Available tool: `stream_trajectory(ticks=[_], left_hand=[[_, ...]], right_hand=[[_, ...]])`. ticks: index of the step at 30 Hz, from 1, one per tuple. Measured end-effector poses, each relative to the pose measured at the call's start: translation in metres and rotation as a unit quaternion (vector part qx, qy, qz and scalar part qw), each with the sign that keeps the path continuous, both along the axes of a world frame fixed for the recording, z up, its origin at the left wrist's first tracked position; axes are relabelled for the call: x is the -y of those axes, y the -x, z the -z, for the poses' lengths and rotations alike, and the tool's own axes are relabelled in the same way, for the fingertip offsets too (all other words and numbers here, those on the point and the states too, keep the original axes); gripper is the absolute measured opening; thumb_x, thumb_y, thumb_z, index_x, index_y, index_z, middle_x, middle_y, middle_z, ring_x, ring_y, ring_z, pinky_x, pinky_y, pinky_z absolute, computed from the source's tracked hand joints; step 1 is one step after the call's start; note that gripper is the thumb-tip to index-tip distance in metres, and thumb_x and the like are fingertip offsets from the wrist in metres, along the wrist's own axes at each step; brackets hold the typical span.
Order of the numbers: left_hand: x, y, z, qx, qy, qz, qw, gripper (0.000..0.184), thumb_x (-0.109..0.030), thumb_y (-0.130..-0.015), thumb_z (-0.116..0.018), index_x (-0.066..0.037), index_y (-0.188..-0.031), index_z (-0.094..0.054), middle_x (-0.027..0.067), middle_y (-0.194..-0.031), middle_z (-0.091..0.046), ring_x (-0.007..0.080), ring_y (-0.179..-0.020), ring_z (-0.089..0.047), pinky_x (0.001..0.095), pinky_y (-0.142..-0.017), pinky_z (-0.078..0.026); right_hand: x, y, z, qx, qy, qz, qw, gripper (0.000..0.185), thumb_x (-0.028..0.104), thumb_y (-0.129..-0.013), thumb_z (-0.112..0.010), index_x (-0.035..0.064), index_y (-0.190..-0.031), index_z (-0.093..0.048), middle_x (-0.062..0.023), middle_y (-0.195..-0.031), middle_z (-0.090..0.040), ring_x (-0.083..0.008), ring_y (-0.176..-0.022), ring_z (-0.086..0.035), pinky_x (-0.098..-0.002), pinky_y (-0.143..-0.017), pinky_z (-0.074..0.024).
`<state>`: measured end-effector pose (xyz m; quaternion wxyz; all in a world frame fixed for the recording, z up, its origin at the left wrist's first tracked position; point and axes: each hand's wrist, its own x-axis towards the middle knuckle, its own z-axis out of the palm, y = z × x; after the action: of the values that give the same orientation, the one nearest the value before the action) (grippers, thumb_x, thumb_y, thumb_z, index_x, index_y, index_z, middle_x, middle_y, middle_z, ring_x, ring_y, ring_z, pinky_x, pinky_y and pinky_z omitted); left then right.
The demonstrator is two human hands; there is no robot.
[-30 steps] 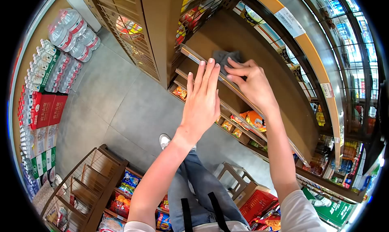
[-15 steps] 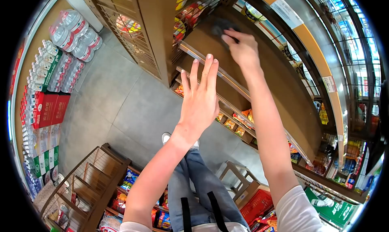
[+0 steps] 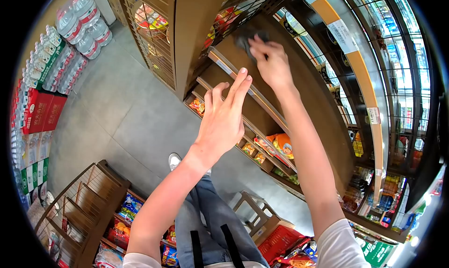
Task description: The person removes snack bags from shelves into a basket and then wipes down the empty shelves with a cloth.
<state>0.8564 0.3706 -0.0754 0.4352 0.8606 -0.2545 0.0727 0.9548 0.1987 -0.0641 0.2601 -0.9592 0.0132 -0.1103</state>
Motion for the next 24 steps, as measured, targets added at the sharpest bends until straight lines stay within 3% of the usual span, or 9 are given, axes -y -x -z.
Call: stream_trajectory(ticks=[3,5,8,11,13,17,18,24], left_hand=[[-0.001,-0.002,-0.002,0.009,-0.017,0.002,1.000,0.075,0.015,-0.069,-0.050,-0.005,-0.139,-0.038,0.0083,-0.151,-0.034,0.0376,-0.112,-0.046,0.0465,-0.100,-0.036],[-0.004,-0.001,-0.003,0.012,-0.034,0.002,0.999,0.075,0.015,-0.068,-0.050,-0.005,-0.139,-0.038,0.0083,-0.151,-0.034,0.0373,-0.111,-0.047,0.0462,-0.099,-0.037],[-0.006,-0.003,-0.004,0.031,-0.047,0.007,0.998,0.076,0.016,-0.067,-0.051,-0.004,-0.139,-0.038,0.0084,-0.151,-0.035,0.0375,-0.110,-0.047,0.0467,-0.098,-0.037],[-0.007,-0.002,-0.006,0.032,-0.063,0.012,0.997,0.077,0.015,-0.067,-0.052,-0.004,-0.140,-0.038,0.0081,-0.151,-0.034,0.0385,-0.110,-0.047,0.0473,-0.098,-0.037],[-0.005,-0.002,-0.008,0.020,-0.061,0.006,0.998,0.077,0.014,-0.067,-0.053,-0.004,-0.140,-0.037,0.0077,-0.152,-0.032,0.0397,-0.111,-0.046,0.0479,-0.098,-0.038],[-0.001,0.001,-0.007,0.010,-0.054,0.004,0.998,0.078,0.014,-0.067,-0.055,-0.004,-0.141,-0.036,0.0082,-0.153,-0.031,0.0401,-0.112,-0.046,0.0486,-0.097,-0.038],[0.000,0.002,-0.008,0.009,-0.058,-0.001,0.998,0.078,0.013,-0.067,-0.056,-0.003,-0.141,-0.036,0.0089,-0.153,-0.030,0.0403,-0.113,-0.046,0.0488,-0.097,-0.039],[0.007,0.005,-0.009,0.005,-0.096,-0.015,0.995,0.076,0.013,-0.070,-0.054,0.000,-0.142,-0.034,0.0123,-0.154,-0.028,0.0420,-0.115,-0.045,0.0498,-0.099,-0.038]], right_hand=[[0.003,-0.053,0.023,0.039,-0.055,0.053,0.996,0.025,0.021,-0.089,-0.060,0.0168,-0.112,-0.071,-0.0074,-0.124,-0.063,-0.0320,-0.118,-0.051,-0.0408,-0.102,-0.0418],[-0.001,-0.066,0.023,0.077,0.038,0.142,0.986,0.031,0.029,-0.093,-0.053,0.0156,-0.116,-0.068,-0.0107,-0.122,-0.064,-0.0353,-0.118,-0.052,-0.0440,-0.100,-0.0426],[0.015,-0.064,0.010,-0.014,0.113,0.209,0.971,0.040,0.037,-0.097,-0.044,0.0135,-0.122,-0.063,-0.0137,-0.118,-0.065,-0.0384,-0.115,-0.054,-0.0460,-0.099,-0.0426],[0.051,-0.048,0.006,-0.046,0.112,0.259,0.958,0.040,0.037,-0.096,-0.045,0.0125,-0.123,-0.061,-0.0154,-0.112,-0.067,-0.0399,-0.116,-0.053,-0.0462,-0.099,-0.0431],[0.062,-0.024,-0.011,-0.120,0.102,0.223,0.962,0.041,0.037,-0.095,-0.046,0.0102,-0.121,-0.062,-0.0186,-0.110,-0.067,-0.0391,-0.113,-0.057,-0.0453,-0.097,-0.0451],[0.033,0.050,-0.038,-0.124,0.011,0.201,0.972,0.025,0.019,-0.085,-0.067,0.0079,-0.108,-0.071,-0.0198,-0.110,-0.066,-0.0354,-0.105,-0.062,-0.0420,-0.092,-0.0489],[0.038,0.066,-0.023,-0.043,0.072,0.117,0.990,0.026,0.017,-0.085,-0.069,0.0076,-0.109,-0.070,-0.0186,-0.111,-0.066,-0.0365,-0.102,-0.062,-0.0419,-0.093,-0.0483],[0.019,0.037,-0.025,-0.050,-0.001,0.055,0.997,0.024,0.011,-0.081,-0.069,0.0087,-0.105,-0.071,-0.0168,-0.106,-0.068,-0.0361,-0.100,-0.063,-0.0398,-0.092,-0.0486]])
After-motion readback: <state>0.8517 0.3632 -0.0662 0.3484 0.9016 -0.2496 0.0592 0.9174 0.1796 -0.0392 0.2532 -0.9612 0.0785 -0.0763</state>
